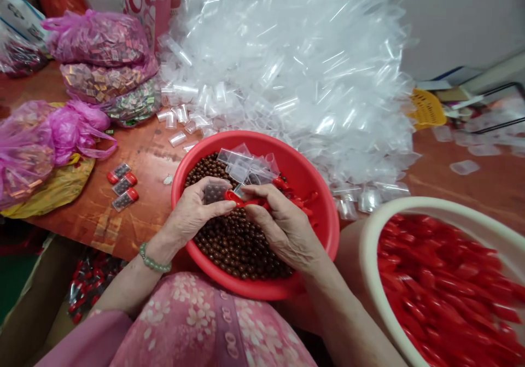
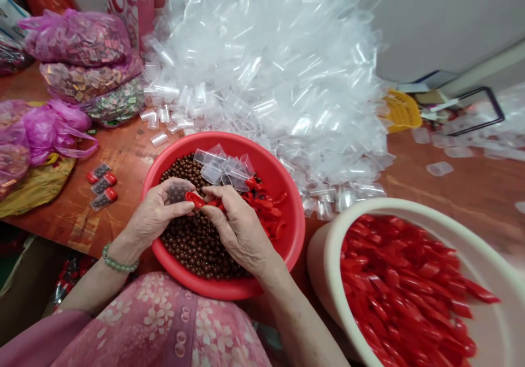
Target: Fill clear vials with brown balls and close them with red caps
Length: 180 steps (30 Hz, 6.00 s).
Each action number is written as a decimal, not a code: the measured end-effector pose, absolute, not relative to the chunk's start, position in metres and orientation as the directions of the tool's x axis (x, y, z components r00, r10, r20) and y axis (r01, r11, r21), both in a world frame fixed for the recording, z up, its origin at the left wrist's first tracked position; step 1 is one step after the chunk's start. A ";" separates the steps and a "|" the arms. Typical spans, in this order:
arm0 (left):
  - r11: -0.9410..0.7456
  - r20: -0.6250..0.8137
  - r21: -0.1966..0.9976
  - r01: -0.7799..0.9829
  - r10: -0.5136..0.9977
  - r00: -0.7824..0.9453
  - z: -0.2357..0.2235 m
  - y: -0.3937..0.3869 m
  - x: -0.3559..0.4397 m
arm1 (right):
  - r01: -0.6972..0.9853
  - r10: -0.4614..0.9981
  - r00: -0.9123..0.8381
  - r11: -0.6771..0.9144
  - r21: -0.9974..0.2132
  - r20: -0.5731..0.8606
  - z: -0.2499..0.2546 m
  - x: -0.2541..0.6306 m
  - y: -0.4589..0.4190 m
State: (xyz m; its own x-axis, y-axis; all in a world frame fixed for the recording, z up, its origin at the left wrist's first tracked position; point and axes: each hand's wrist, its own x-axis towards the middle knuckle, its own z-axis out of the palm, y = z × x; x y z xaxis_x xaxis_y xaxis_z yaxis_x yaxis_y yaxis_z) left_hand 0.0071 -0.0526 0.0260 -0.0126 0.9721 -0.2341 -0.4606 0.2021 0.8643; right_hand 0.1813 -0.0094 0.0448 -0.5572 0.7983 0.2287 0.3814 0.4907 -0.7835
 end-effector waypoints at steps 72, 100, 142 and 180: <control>0.143 -0.111 0.974 -0.174 0.978 0.178 0.026 -0.055 0.016 | 0.129 0.946 -0.197 0.286 -0.949 0.258 0.034 0.158 -0.016; 0.102 -0.119 0.991 0.083 0.966 0.232 0.026 -0.055 0.012 | 0.266 0.774 -0.564 0.500 -0.824 0.287 0.036 0.187 -0.005; 0.272 -0.095 0.791 -0.548 0.939 0.329 0.021 -0.058 0.013 | 0.530 0.364 -0.604 0.848 0.016 0.709 0.022 0.159 -0.016; 0.489 -0.410 0.597 -0.637 0.868 0.282 0.027 -0.043 0.028 | 0.462 0.595 -0.558 0.802 -0.378 0.579 0.018 0.167 -0.015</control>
State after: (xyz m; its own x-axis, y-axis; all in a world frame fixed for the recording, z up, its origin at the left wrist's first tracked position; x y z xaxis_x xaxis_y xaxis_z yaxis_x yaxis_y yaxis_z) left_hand 0.0276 -0.0432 0.0270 0.2816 0.8676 -0.4098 -0.6366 0.4885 0.5968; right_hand 0.1674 -0.0151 0.0178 -0.5576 0.5947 0.5792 0.4624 0.8020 -0.3782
